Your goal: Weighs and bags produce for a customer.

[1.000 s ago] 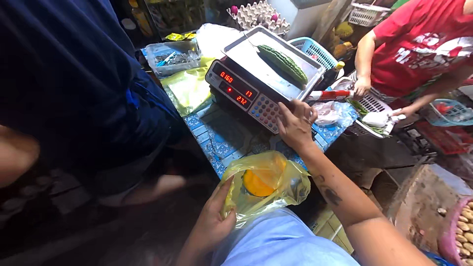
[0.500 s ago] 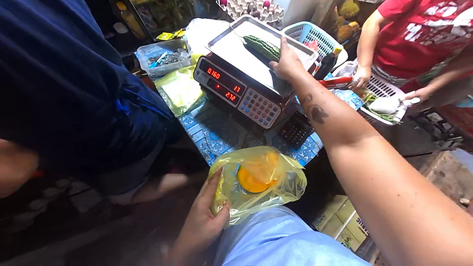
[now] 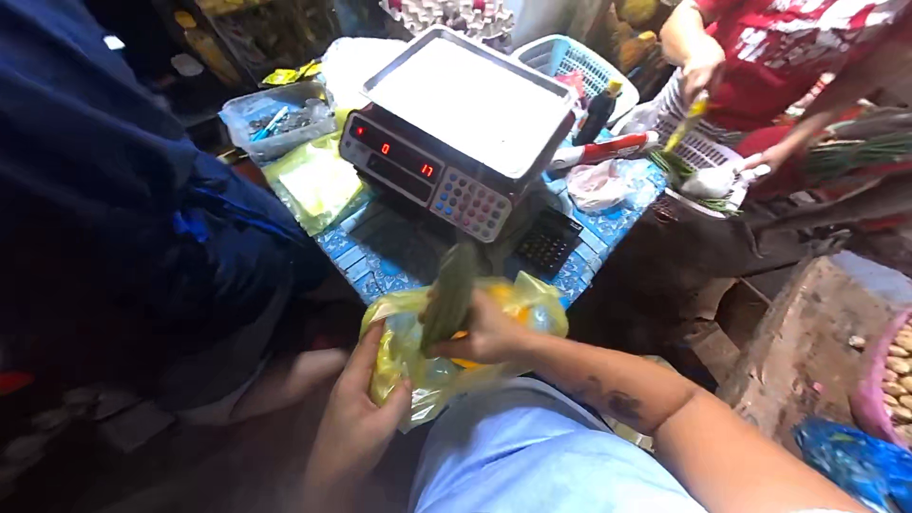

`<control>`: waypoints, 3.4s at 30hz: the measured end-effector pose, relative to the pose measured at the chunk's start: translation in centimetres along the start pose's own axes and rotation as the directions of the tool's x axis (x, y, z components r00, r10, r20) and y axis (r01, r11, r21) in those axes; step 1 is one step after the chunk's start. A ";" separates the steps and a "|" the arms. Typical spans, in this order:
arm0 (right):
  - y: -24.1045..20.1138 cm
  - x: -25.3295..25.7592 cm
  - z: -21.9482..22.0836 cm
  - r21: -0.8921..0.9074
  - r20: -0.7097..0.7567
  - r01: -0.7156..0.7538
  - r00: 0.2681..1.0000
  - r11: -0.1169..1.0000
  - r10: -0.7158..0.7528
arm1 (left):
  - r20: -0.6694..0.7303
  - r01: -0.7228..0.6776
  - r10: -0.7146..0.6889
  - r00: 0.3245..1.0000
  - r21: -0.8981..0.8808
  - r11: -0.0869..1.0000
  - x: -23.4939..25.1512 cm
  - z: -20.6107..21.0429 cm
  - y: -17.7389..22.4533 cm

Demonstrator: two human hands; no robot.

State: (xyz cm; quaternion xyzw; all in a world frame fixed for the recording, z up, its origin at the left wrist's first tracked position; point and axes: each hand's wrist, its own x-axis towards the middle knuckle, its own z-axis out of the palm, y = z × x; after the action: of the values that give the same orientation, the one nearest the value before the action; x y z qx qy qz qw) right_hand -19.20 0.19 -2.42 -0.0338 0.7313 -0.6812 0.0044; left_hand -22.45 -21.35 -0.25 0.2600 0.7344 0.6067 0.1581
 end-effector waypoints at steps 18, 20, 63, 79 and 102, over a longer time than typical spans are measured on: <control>7.4 -4.1 -15.1 -0.226 -0.870 -0.443 0.493 0.868 0.025 | 0.010 0.017 -0.022 1.000 0.345 0.939 1.9 0.9 4.6; 11.6 -2.0 -14.1 -0.175 -0.864 -0.690 0.449 0.702 0.226 | 0.017 0.026 -0.034 0.999 0.363 0.931 2.0 1.3 4.8; 15.4 -3.0 -20.3 -0.768 -0.579 -0.489 0.806 0.415 -0.122 | -0.085 0.126 -0.102 0.991 0.364 0.923 2.3 3.6 4.2; 16.0 -7.7 -21.1 -0.750 -0.631 -0.559 0.764 0.352 -0.131 | -0.074 0.144 -0.126 0.989 0.357 0.923 2.7 3.4 4.1; 16.9 -8.1 -20.3 -0.700 -0.673 -0.578 0.731 0.420 -0.116 | -0.055 0.128 -0.116 0.992 0.399 0.908 2.6 3.5 4.5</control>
State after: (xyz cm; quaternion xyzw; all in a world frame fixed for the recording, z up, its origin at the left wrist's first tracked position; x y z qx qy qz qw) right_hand -12.95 22.08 -18.16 0.3093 0.9243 -0.1588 -0.1576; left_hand -21.84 -16.43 3.57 0.2313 0.8603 0.4360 0.1279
